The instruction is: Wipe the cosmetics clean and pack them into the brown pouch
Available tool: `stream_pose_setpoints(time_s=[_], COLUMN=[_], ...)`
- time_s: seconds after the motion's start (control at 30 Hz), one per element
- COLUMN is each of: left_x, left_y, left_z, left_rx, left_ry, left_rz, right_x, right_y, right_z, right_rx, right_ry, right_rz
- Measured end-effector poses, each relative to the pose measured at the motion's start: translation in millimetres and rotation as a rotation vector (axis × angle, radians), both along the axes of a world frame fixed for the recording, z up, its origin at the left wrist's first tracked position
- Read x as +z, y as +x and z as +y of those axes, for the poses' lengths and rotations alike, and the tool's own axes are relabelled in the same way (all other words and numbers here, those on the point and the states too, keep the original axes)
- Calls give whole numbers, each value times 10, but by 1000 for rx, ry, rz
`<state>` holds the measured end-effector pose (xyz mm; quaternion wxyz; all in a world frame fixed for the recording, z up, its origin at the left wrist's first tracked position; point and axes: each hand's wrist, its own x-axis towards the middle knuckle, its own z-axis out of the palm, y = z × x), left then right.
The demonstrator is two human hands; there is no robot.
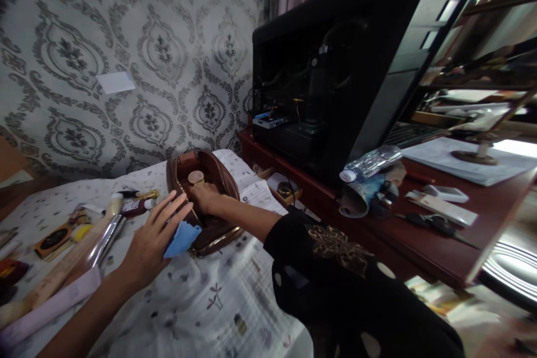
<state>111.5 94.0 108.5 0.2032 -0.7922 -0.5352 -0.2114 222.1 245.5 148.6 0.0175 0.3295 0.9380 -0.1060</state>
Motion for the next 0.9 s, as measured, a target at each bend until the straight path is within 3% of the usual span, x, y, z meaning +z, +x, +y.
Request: stream_pose_setpoints(time_s=[0.23,0.4,0.9], left_x=[2,10,9], left_y=[-22,-27,-19], left_z=[-10,-4,3], left_rx=[19,12,15], left_ry=[-24,12,21], left_rz=[5,16,37], right_x=[140,106,-25], right_y=[191,267,135], right_z=[203,207,285], right_rx=[-83,-172,-272], right_ry=[-108,-140,-181], right_rz=[-62,-71,5])
